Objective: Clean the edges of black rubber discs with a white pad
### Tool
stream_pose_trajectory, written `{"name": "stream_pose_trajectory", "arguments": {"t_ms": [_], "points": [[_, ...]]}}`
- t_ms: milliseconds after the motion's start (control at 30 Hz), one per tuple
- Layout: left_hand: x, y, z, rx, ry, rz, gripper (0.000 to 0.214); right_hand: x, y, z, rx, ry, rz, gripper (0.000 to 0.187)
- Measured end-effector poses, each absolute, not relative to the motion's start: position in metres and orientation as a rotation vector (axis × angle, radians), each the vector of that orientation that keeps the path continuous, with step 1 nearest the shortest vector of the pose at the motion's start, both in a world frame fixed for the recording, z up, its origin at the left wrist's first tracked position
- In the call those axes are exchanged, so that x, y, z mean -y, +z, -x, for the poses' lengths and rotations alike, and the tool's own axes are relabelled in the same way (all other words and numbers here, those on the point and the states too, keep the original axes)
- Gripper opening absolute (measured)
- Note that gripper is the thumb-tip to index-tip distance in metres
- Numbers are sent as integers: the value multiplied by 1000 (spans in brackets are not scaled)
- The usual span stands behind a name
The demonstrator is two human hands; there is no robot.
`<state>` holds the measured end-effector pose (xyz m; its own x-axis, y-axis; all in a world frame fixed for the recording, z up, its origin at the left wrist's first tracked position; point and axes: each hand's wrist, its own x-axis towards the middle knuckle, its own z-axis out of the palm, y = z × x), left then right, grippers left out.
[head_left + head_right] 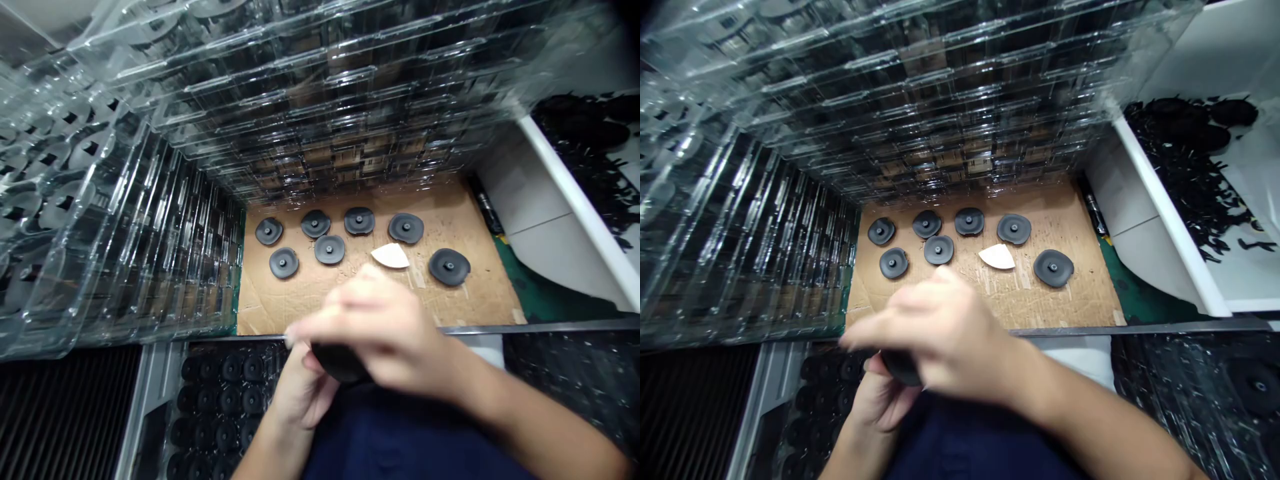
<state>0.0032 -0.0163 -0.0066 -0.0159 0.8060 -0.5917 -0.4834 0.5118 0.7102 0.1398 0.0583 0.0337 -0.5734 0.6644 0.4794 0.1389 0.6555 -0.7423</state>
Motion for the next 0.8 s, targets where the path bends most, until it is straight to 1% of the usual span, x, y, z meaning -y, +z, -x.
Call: {"name": "stream_pose_trajectory", "arguments": {"t_ms": [67, 133, 233, 333, 400, 467, 533, 600, 633, 700, 767, 800], "points": [[15, -4, -1, -1060, 1043, -256, 64, -66, 16, -148, 2007, 960, 964, 24], [14, -1, 2, -928, 1065, -172, 63, -65, -9, -157, 1974, 967, 1190, 22], [13, 0, 6, -850, 1097, -93, 56, -47, -48, -165, 2039, 990, 1202, 23], [12, -3, 5, -882, 1096, -54, 60, -30, -65, -168, 2078, 996, 1204, 20], [11, -4, 3, -904, 1076, -41, 68, -29, -54, -168, 2048, 982, 1259, 20], [11, -5, 0, -927, 1065, -42, 72, -33, -26, -166, 1946, 925, 1323, 22], [10, -5, -3, -940, 1079, -70, 70, -35, 6, -159, 1820, 812, 1302, 24], [10, -4, -4, -932, 1097, -105, 62, -33, 32, -150, 1874, 717, 1072, 25], [9, -4, -3, -929, 1105, -120, 56, -31, 41, -147, 1913, 732, 968, 25], [8, -2, -1, -941, 1133, -135, 48, -28, 49, -141, 2033, 907, 864, 23], [7, -2, 0, -968, 1161, -148, 50, -29, 49, -139, 2106, 1084, 895, 21], [7, -2, -1, -964, 1157, -153, 54, -31, 48, -137, 2109, 1074, 920, 21]]}}
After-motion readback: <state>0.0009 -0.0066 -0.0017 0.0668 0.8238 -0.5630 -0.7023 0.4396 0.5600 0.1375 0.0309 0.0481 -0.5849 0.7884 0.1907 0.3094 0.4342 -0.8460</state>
